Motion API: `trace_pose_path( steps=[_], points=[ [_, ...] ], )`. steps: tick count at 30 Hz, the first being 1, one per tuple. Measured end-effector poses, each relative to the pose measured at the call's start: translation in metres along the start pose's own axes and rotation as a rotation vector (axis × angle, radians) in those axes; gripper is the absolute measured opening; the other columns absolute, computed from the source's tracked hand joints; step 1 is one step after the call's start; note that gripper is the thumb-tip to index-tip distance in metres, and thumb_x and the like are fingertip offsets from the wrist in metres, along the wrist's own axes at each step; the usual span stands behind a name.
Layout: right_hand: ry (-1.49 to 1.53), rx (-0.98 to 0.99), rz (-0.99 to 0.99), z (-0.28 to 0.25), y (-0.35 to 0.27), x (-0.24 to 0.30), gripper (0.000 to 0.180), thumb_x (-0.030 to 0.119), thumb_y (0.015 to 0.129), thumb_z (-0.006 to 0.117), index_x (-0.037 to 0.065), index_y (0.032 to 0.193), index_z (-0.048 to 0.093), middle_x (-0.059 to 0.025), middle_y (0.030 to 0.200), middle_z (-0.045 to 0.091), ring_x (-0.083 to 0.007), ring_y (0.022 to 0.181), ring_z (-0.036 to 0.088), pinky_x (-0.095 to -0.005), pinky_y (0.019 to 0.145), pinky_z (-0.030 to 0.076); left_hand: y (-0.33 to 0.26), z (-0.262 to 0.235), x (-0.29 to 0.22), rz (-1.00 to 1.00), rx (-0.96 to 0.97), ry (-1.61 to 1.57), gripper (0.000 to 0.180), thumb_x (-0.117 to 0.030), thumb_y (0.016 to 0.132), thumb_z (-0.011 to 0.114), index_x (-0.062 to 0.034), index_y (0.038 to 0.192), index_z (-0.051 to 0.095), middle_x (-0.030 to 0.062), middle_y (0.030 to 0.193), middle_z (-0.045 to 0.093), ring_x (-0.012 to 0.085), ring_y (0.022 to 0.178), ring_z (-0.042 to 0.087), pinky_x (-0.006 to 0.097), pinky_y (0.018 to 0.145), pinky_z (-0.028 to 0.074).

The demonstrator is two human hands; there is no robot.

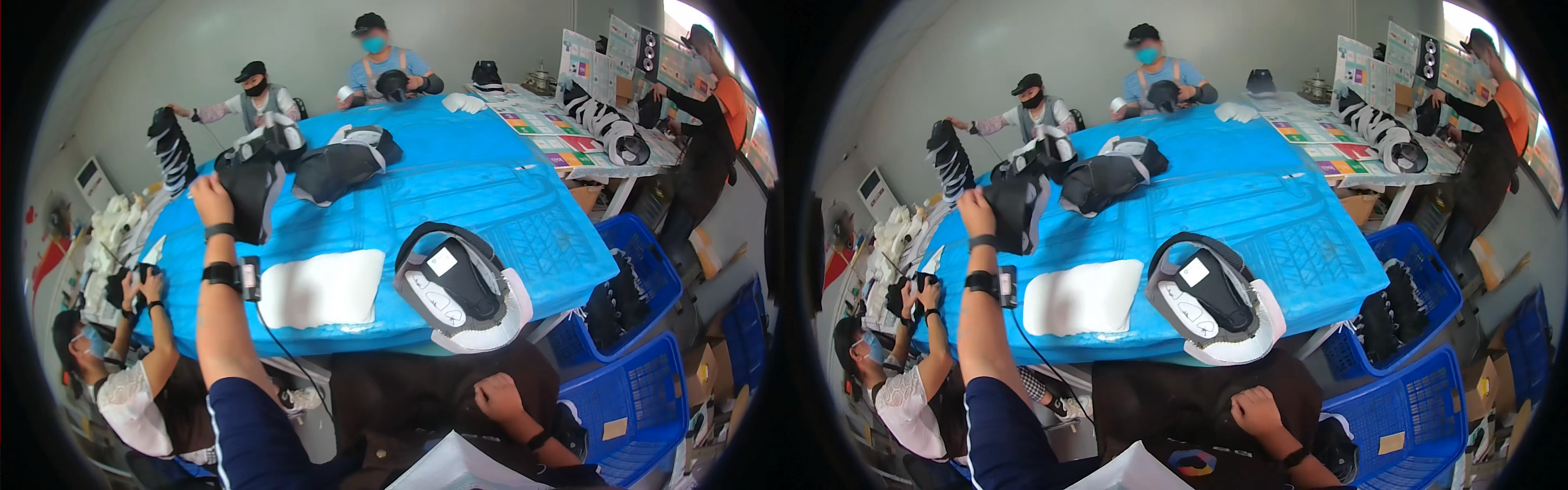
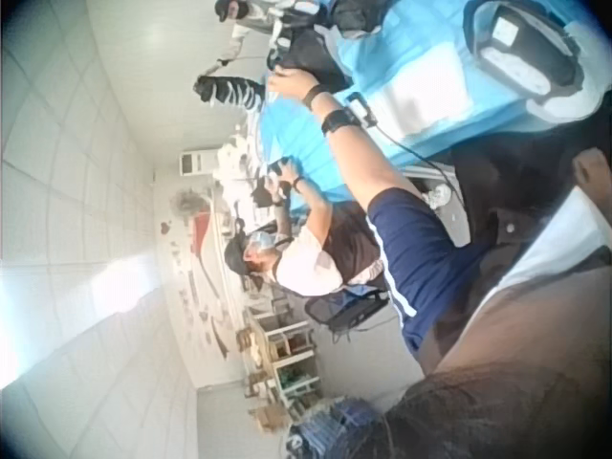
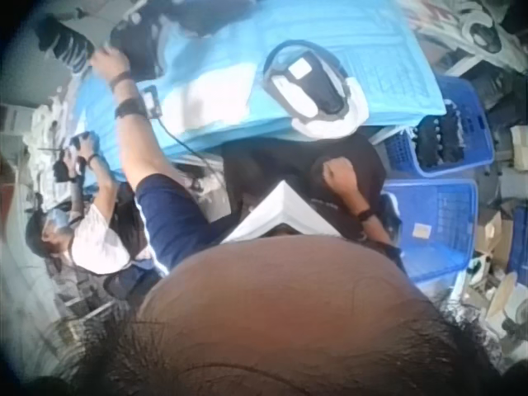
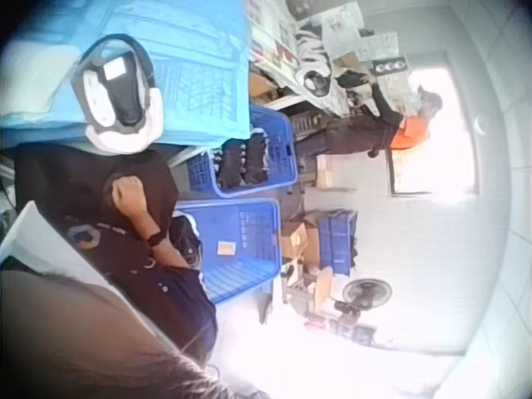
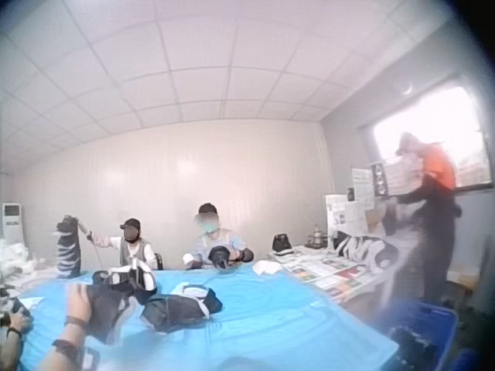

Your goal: The person places a lining into the interior of a shoe upper and presses it down by hand before placing the shoe upper into a blue plastic basket.

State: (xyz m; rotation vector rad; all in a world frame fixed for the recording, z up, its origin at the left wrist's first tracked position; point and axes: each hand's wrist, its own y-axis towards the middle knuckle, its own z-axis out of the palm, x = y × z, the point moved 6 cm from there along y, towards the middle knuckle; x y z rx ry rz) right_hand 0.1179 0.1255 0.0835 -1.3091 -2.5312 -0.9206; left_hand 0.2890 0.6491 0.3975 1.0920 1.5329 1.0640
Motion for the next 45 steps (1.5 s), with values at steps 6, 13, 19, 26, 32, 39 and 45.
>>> trace_pose_path(
  steps=[6,13,19,26,32,39,45],
  points=[
    [0.015,-0.58,-0.142,-0.094,0.026,0.012,0.016,0.0,0.066,0.055,0.003,0.082,0.052,-0.0122,0.081,0.054,-0.0298,0.076,0.052,-0.0389,0.071,0.041,0.076,-0.133,-0.092,0.293,-0.138,-0.321,0.019,-0.017,0.085,0.048,0.0009,0.077,0.051,0.0128,0.081,0.051,0.0286,0.081,0.047,0.034,0.074,0.037],
    [-0.3,-0.518,0.021,-0.141,0.162,-0.009,0.048,0.022,0.073,0.061,-0.006,0.108,0.047,-0.0272,0.111,0.047,-0.0394,0.101,0.046,-0.042,0.084,0.038,0.073,-0.194,-0.13,0.09,-0.087,-0.769,0.024,-0.024,0.088,0.046,-0.0002,0.087,0.052,0.0066,0.085,0.051,0.0147,0.08,0.046,0.026,0.076,0.036],
    [-0.052,-0.182,0.359,-0.123,0.161,-0.048,0.029,0.024,0.079,0.053,-0.003,0.089,0.054,-0.0261,0.081,0.056,-0.0392,0.077,0.055,-0.0432,0.066,0.043,0.017,-0.218,-0.156,-0.348,0.492,-1.427,0.024,-0.023,0.089,0.045,-0.0028,0.098,0.053,0.0022,0.085,0.056,0.007,0.076,0.053,0.02,0.068,0.042],
    [0.388,-0.998,0.443,-0.187,-0.015,-0.035,0.034,0.023,0.085,0.051,-0.005,0.103,0.049,-0.0157,0.09,0.057,-0.0209,0.081,0.053,-0.0309,0.074,0.041,-0.033,-0.239,-0.164,-0.527,0.585,-1.489,0.02,-0.02,0.089,0.043,-0.0027,0.093,0.052,0.0028,0.084,0.057,0.0076,0.075,0.055,0.019,0.065,0.044],
    [0.542,-1.36,0.483,-0.228,-0.133,-0.033,0.035,0.017,0.086,0.049,-0.006,0.111,0.043,-0.0112,0.104,0.05,-0.0138,0.091,0.046,-0.0249,0.081,0.036,-0.076,-0.178,-0.224,-0.574,0.814,-1.737,0.021,-0.021,0.089,0.044,-0.0031,0.092,0.053,0.0041,0.085,0.058,0.01,0.075,0.056,0.021,0.068,0.045],
    [0.587,-1.329,0.434,-0.241,-0.166,-0.019,0.03,0.012,0.086,0.048,-0.002,0.112,0.043,-0.0067,0.099,0.051,-0.0119,0.086,0.047,-0.0242,0.076,0.037,-0.101,-0.113,-0.299,-0.476,1.388,-1.763,0.024,-0.022,0.088,0.042,-0.002,0.089,0.054,0.0043,0.087,0.057,0.0106,0.075,0.053,0.025,0.069,0.044],
    [0.736,-1.189,0.503,-0.204,-0.145,-0.02,0.03,0.015,0.086,0.048,-0.001,0.112,0.044,-0.0069,0.098,0.053,-0.0124,0.085,0.049,-0.0238,0.075,0.039,-0.113,0.018,-0.272,-0.011,1.089,-0.584,0.031,-0.029,0.081,0.053,-0.0004,0.093,0.054,0.0151,0.087,0.057,0.0261,0.081,0.056,0.034,0.075,0.043]
  ],
)
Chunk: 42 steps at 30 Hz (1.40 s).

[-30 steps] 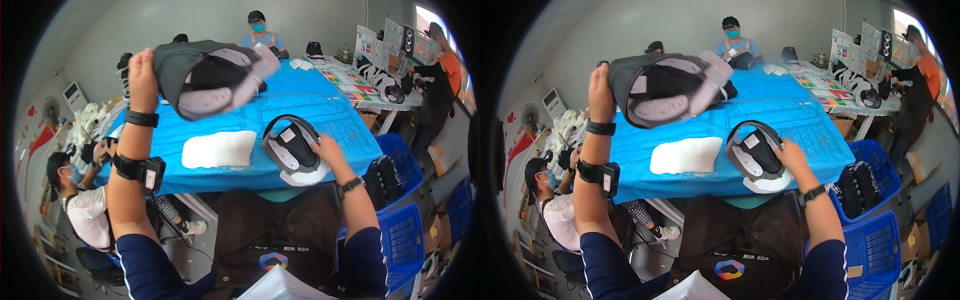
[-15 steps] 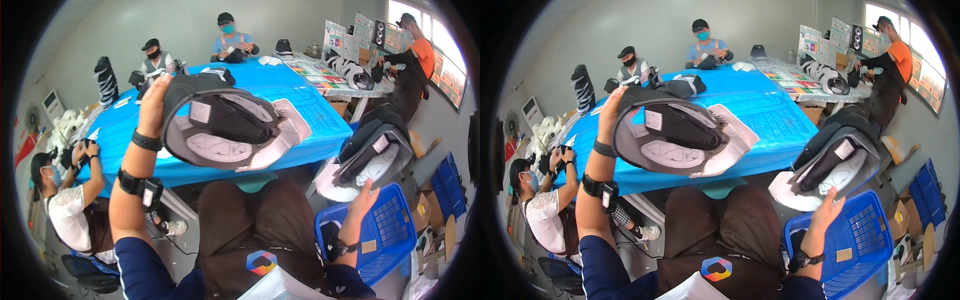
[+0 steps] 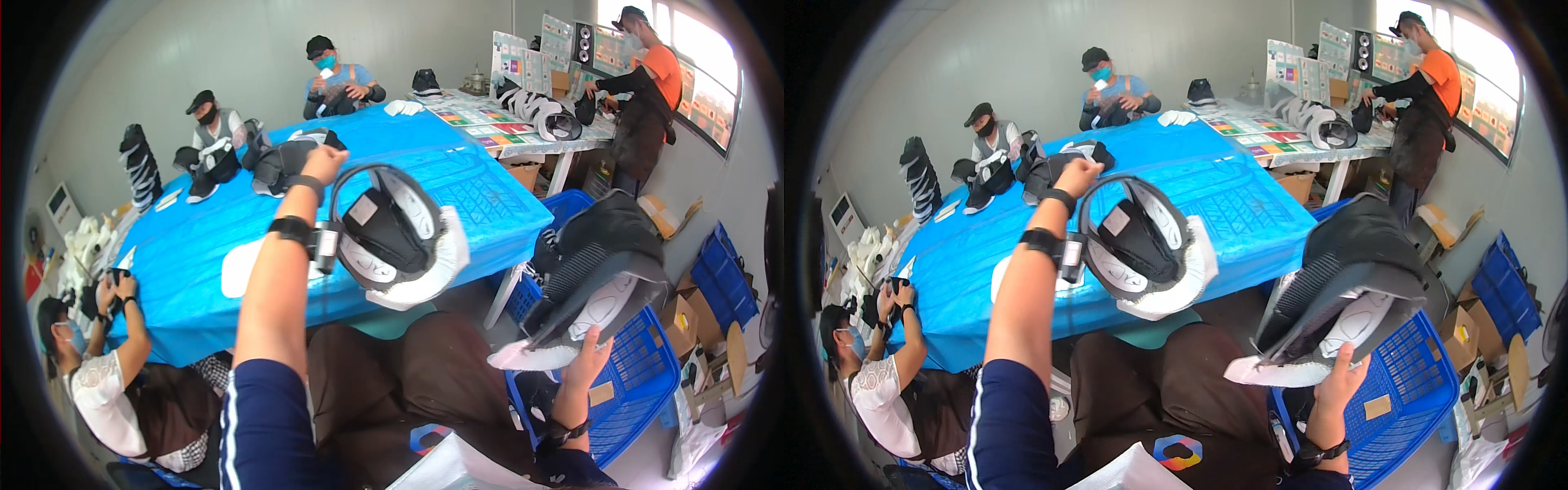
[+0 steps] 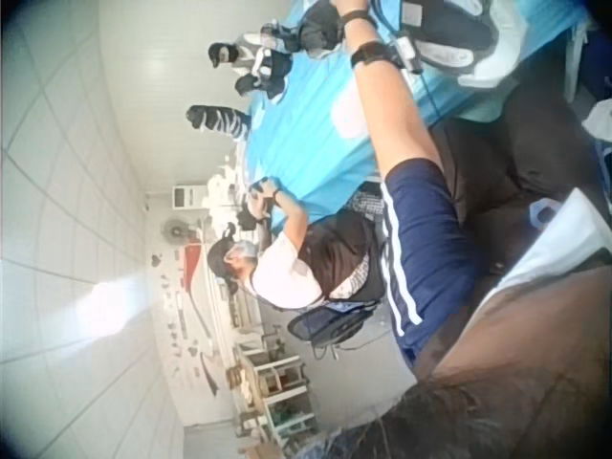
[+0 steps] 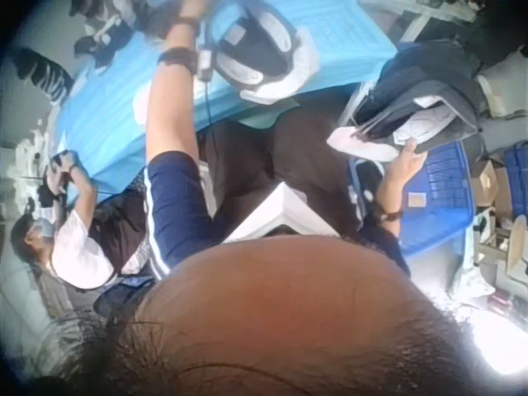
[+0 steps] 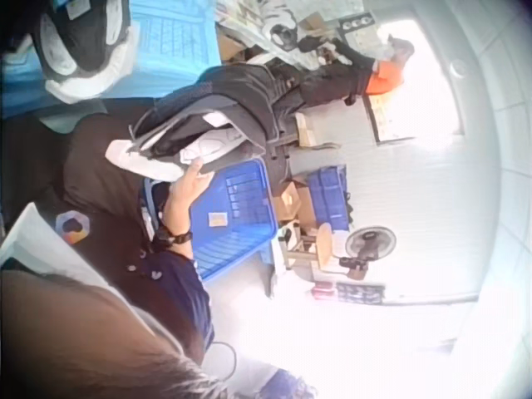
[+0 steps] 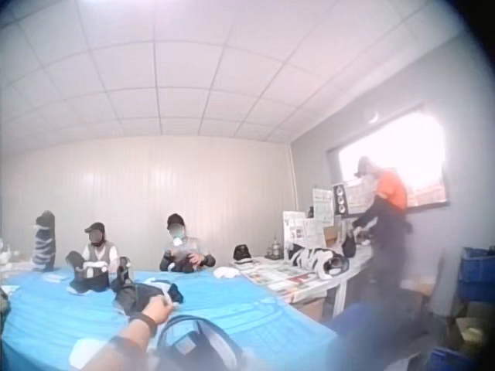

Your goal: The person places a lining into the interior of a shoe upper and presses it down by hand before placing the shoe upper into a blue plastic basket.

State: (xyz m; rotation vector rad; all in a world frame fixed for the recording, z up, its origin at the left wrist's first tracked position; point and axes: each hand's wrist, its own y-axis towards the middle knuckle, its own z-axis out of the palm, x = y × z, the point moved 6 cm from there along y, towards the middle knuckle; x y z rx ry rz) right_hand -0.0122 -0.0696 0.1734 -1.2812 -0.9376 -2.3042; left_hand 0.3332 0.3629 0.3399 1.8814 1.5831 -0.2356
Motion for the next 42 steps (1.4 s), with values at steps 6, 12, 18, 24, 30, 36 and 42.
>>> trace_pose_path(
  steps=[6,12,18,24,30,36,42],
  points=[
    [-0.111,0.041,0.025,0.008,-0.011,-0.01,0.025,0.014,0.084,0.05,-0.002,0.103,0.048,-0.0021,0.087,0.051,-0.0079,0.076,0.045,-0.0212,0.069,0.036,-0.06,0.048,-0.013,0.26,-0.364,-0.359,0.051,-0.032,0.082,0.053,0.0027,0.117,0.039,0.0211,0.116,0.042,0.0312,0.108,0.042,0.037,0.092,0.032],
    [-0.138,0.195,0.165,0.03,-0.03,-0.043,0.027,0.014,0.085,0.05,-0.003,0.106,0.047,-0.0036,0.093,0.051,-0.009,0.082,0.045,-0.0221,0.073,0.037,-0.197,0.075,-0.018,0.346,-0.363,-0.172,0.06,-0.024,0.078,0.059,0.0015,0.124,0.03,0.0242,0.129,0.028,0.0367,0.117,0.03,0.04,0.098,0.025],
    [-0.048,0.455,0.392,0.072,-0.079,-0.046,0.029,0.009,0.083,0.05,0.0,0.11,0.042,-0.0077,0.099,0.05,-0.0126,0.089,0.047,-0.025,0.079,0.038,-0.295,0.112,0.02,-0.004,-0.16,-0.954,0.047,-0.027,0.087,0.045,-0.0032,0.126,0.031,0.0105,0.128,0.033,0.022,0.115,0.036,0.034,0.097,0.027],
    [-0.193,0.707,0.32,0.077,-0.13,-0.075,0.04,0.0,0.077,0.054,0.0,0.111,0.033,-0.0101,0.102,0.046,-0.0148,0.092,0.046,-0.026,0.081,0.037,-0.37,0.118,-0.028,0.086,0.413,-1.289,0.083,-0.043,0.075,0.059,-0.0031,0.133,0.014,0.0098,0.125,0.035,0.0198,0.113,0.037,0.033,0.094,0.028],
    [-0.043,0.811,0.421,0.099,-0.137,-0.056,0.046,-0.006,0.069,0.056,0.003,0.108,0.034,-0.0093,0.1,0.047,-0.0161,0.093,0.047,-0.0275,0.081,0.038,-0.381,0.108,-0.004,-0.143,0.335,-1.52,0.06,-0.011,0.083,0.052,-0.0021,0.132,0.016,0.0106,0.12,0.039,0.0161,0.109,0.041,0.029,0.091,0.033],
    [0.277,0.742,0.741,0.116,-0.102,-0.061,0.057,0.007,0.072,0.052,-0.002,0.124,0.029,-0.0133,0.116,0.046,-0.0217,0.104,0.047,-0.0299,0.091,0.035,-0.366,0.114,-0.018,-0.146,0.458,-1.564,0.064,-0.004,0.079,0.056,-0.0021,0.13,0.019,0.0079,0.117,0.043,0.0128,0.104,0.045,0.027,0.089,0.037],
    [0.396,0.765,0.56,0.116,-0.113,-0.044,0.068,0.014,0.06,0.062,0.002,0.121,0.034,-0.012,0.119,0.043,-0.0231,0.109,0.042,-0.0327,0.095,0.029,-0.382,0.1,-0.019,0.114,0.38,-1.481,0.085,-0.018,0.069,0.069,-0.0033,0.132,0.014,0.0093,0.13,0.028,0.0188,0.123,0.025,0.031,0.1,0.019]
  ],
)
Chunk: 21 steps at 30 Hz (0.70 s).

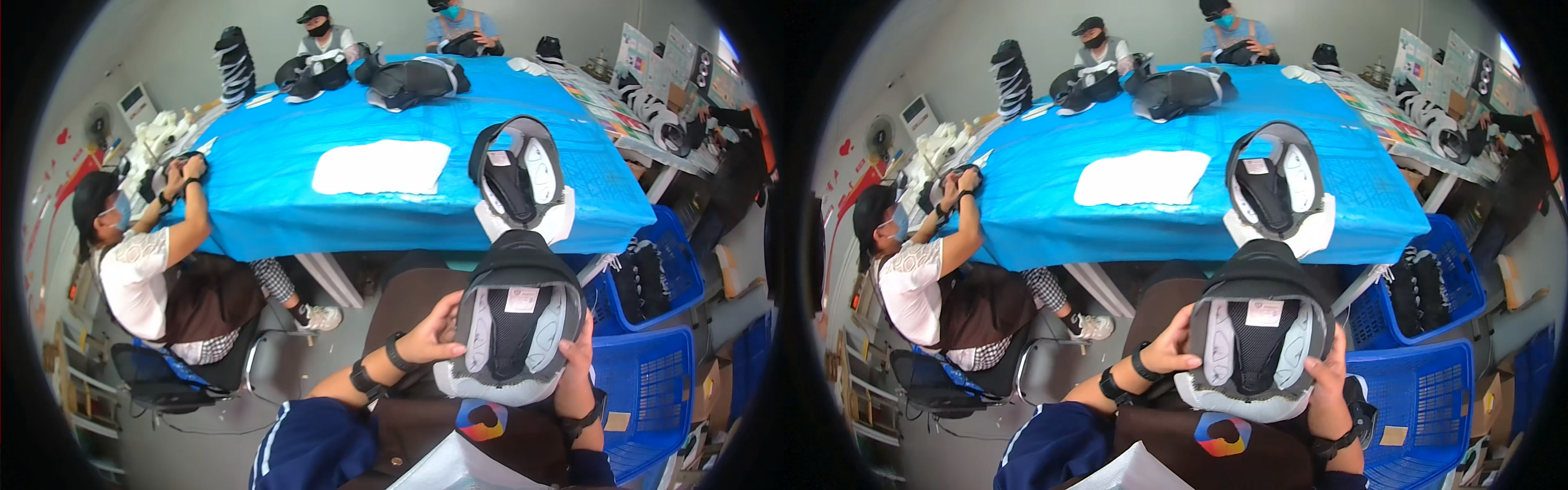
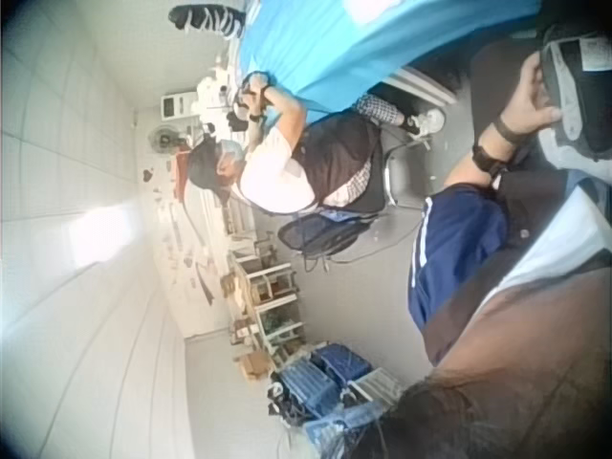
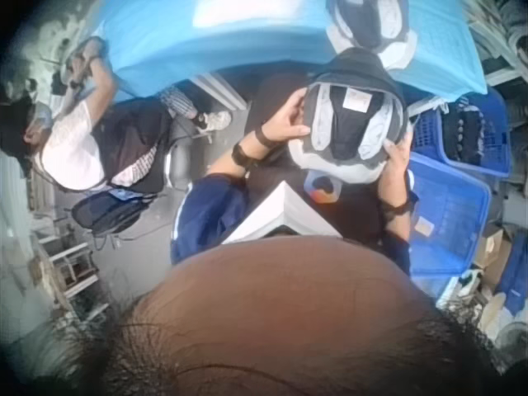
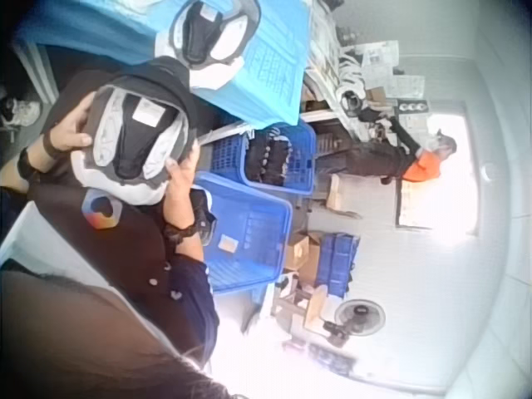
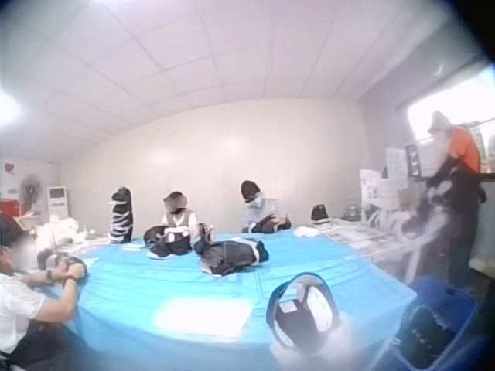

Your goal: The person places a lining into the interior of a shoe upper and presses it down by hand before placing the shoe upper into a blue plastic basket.

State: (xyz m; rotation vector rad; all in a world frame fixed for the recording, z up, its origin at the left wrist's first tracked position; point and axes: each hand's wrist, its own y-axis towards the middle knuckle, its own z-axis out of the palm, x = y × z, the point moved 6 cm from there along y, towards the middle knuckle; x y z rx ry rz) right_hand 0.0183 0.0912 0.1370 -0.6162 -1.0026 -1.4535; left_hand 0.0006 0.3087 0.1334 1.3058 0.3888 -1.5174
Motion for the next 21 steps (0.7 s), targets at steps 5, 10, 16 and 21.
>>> trace_pose_path(
  steps=[5,10,16,21],
  points=[
    [-0.044,-0.005,0.118,-0.002,0.002,-0.013,0.084,-0.001,0.057,0.057,0.006,0.132,0.02,-0.0108,0.121,0.041,-0.0234,0.11,0.041,-0.0319,0.095,0.029,0.004,-0.012,0.005,-0.23,0.072,0.145,0.083,-0.019,0.075,0.064,-0.004,0.134,0.008,0.0075,0.129,0.029,0.0155,0.114,0.036,0.029,0.093,0.032],
    [0.209,-0.153,0.255,-0.055,0.004,-0.047,0.088,-0.01,0.047,0.045,0.008,0.131,0.024,-0.0118,0.12,0.043,-0.0282,0.11,0.042,-0.0344,0.094,0.033,0.036,-0.054,-0.05,-0.034,0.095,0.962,0.061,-0.017,0.077,0.061,-0.0055,0.129,0.03,0.0133,0.109,0.042,0.0188,0.091,0.05,0.028,0.08,0.042],
    [0.436,-0.178,0.393,-0.097,-0.012,-0.085,0.076,-0.007,0.053,0.045,0.005,0.127,0.029,-0.0145,0.118,0.045,-0.0329,0.109,0.044,-0.0413,0.092,0.035,0.108,-0.162,-0.134,0.161,-0.391,0.875,0.037,-0.012,0.079,0.058,-0.0033,0.112,0.043,0.0105,0.112,0.044,0.0168,0.087,0.052,0.027,0.075,0.044],
    [0.414,-0.184,0.411,-0.098,-0.004,-0.085,0.068,-0.007,0.057,0.049,0.003,0.123,0.034,-0.0148,0.109,0.051,-0.0323,0.1,0.05,-0.0419,0.086,0.041,0.209,-0.271,-0.17,0.121,-0.58,1.238,0.039,-0.024,0.081,0.056,-0.0021,0.111,0.044,0.0088,0.108,0.049,0.0166,0.087,0.051,0.028,0.073,0.043]
  ],
)
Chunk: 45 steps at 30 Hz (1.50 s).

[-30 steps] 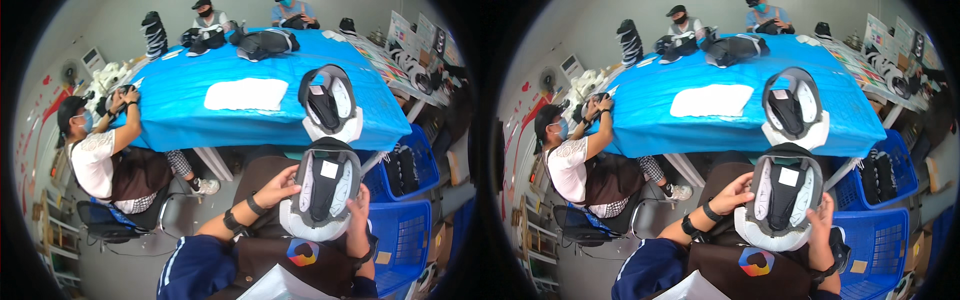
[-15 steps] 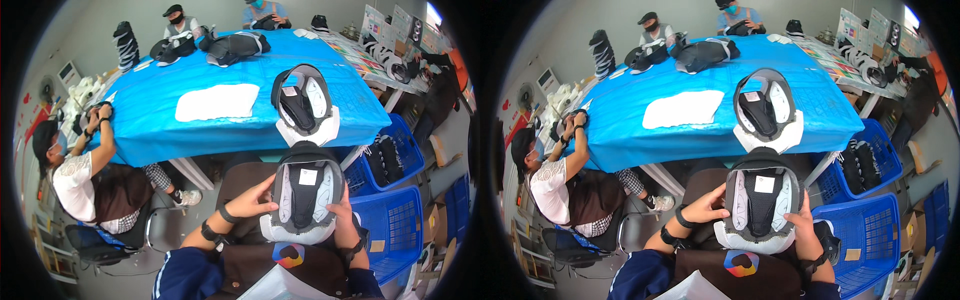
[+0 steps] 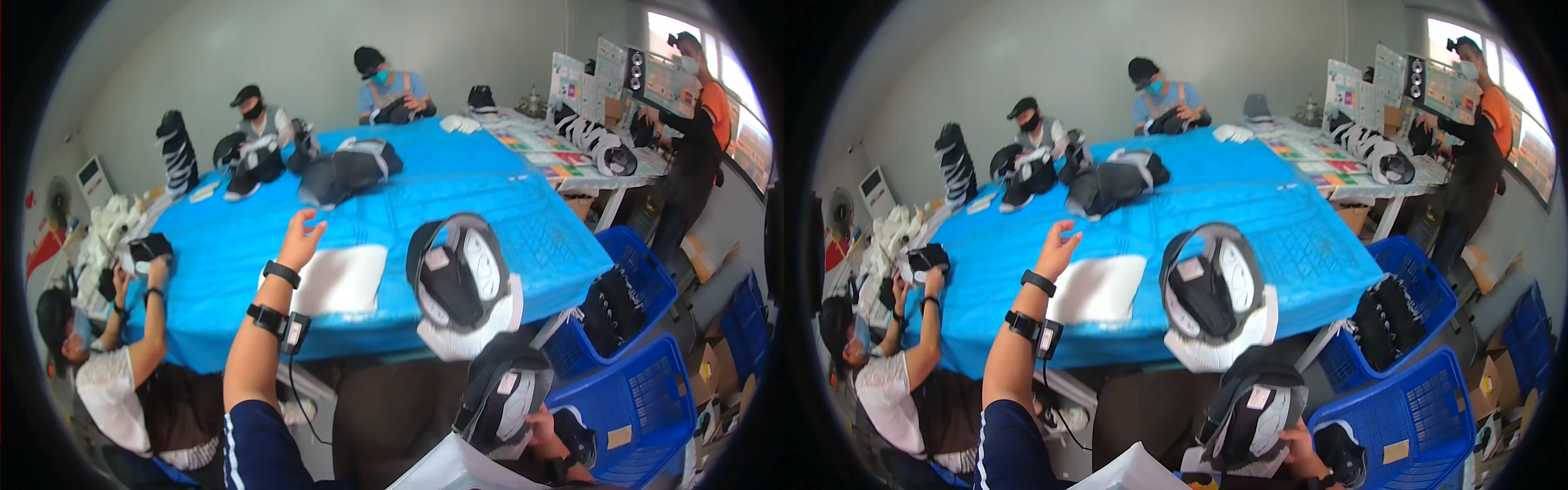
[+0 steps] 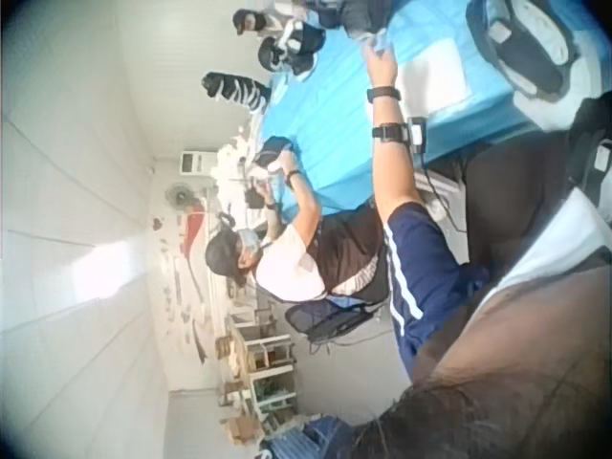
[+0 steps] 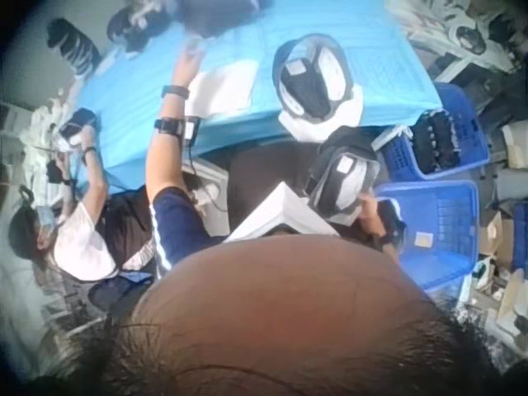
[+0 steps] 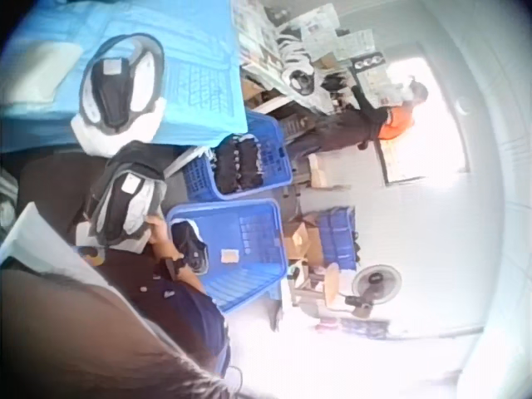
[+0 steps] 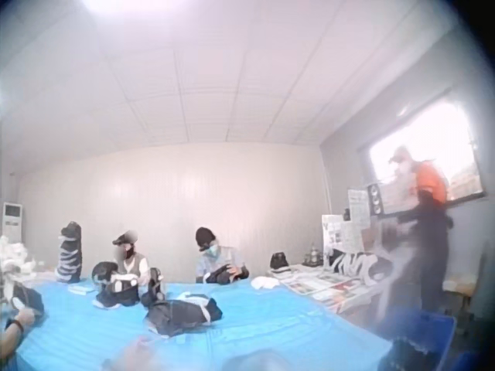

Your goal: The person places a lining into the interior of a shoe upper and presses it down by hand before placing the shoe upper into a blue plastic basket.

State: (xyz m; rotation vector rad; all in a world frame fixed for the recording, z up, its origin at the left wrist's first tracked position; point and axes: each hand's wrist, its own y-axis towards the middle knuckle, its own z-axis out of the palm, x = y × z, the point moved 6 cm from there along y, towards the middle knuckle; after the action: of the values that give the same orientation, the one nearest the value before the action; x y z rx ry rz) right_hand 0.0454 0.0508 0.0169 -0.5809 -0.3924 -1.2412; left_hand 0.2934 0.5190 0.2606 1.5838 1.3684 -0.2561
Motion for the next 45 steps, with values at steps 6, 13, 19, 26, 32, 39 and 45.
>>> trace_pose_path(
  steps=[6,13,19,26,32,39,45],
  points=[
    [0.136,-0.055,0.001,-0.016,0.007,-0.007,0.055,-0.004,0.06,0.045,-0.001,0.115,0.042,-0.0183,0.1,0.056,-0.0336,0.091,0.056,-0.0433,0.082,0.045,0.116,0.018,0.086,-0.285,0.13,0.317,0.061,-0.042,0.076,0.057,-0.0015,0.118,0.038,0.0169,0.109,0.05,0.0294,0.096,0.051,0.035,0.079,0.042],
    [-0.096,-0.331,-0.041,-0.066,0.004,-0.01,0.047,0.0,0.058,0.045,-0.003,0.105,0.052,-0.0131,0.096,0.059,-0.0285,0.093,0.054,-0.0372,0.086,0.041,0.153,0.05,0.092,-0.383,-0.035,0.622,0.104,-0.03,0.066,0.068,-0.0138,0.134,-0.008,0.0304,0.133,0.013,0.0441,0.112,0.037,0.042,0.091,0.036],
    [-0.114,-0.303,-0.012,-0.07,0.009,-0.011,0.049,0.002,0.057,0.045,-0.002,0.105,0.052,-0.0131,0.098,0.059,-0.0288,0.093,0.054,-0.0369,0.086,0.041,0.16,0.059,0.137,-0.591,0.016,0.891,0.102,-0.033,0.066,0.068,-0.0148,0.135,-0.005,0.0235,0.136,0.012,0.0381,0.115,0.037,0.042,0.092,0.036],
    [0.037,-0.253,0.02,-0.046,0.004,-0.007,0.049,0.002,0.058,0.044,-0.003,0.107,0.05,-0.014,0.099,0.059,-0.0304,0.094,0.054,-0.0384,0.086,0.041,0.16,0.003,0.141,-0.514,-0.12,0.878,0.027,-0.018,0.078,0.053,-0.0004,0.099,0.056,0.0176,0.096,0.059,0.0315,0.09,0.057,0.04,0.075,0.047],
    [0.116,-0.192,0.028,-0.02,0.008,-0.006,0.05,0.001,0.059,0.044,-0.003,0.108,0.049,-0.0147,0.1,0.058,-0.0317,0.095,0.054,-0.0397,0.086,0.041,0.093,-0.184,0.201,-0.785,-0.5,0.79,0.028,-0.017,0.081,0.043,-0.0004,0.1,0.054,0.0197,0.101,0.056,0.0333,0.095,0.053,0.041,0.077,0.044],
    [0.157,-0.185,0.041,-0.014,0.016,-0.007,0.051,-0.002,0.06,0.044,-0.002,0.111,0.044,-0.0162,0.098,0.056,-0.0332,0.091,0.054,-0.042,0.081,0.045,0.022,-0.222,0.161,-0.727,-0.141,1.209,0.06,-0.01,0.076,0.05,-0.0062,0.13,0.024,0.0222,0.121,0.043,0.0319,0.112,0.042,0.038,0.092,0.036],
    [0.094,-0.163,0.042,-0.028,0.02,-0.014,0.05,0.002,0.059,0.046,0.001,0.108,0.047,-0.0131,0.096,0.057,-0.0295,0.088,0.055,-0.0379,0.079,0.045,-0.01,-0.159,0.13,-0.001,0.031,0.768,0.042,-0.015,0.076,0.057,-0.005,0.115,0.046,0.0189,0.114,0.047,0.0328,0.107,0.043,0.039,0.09,0.036]
  ],
)
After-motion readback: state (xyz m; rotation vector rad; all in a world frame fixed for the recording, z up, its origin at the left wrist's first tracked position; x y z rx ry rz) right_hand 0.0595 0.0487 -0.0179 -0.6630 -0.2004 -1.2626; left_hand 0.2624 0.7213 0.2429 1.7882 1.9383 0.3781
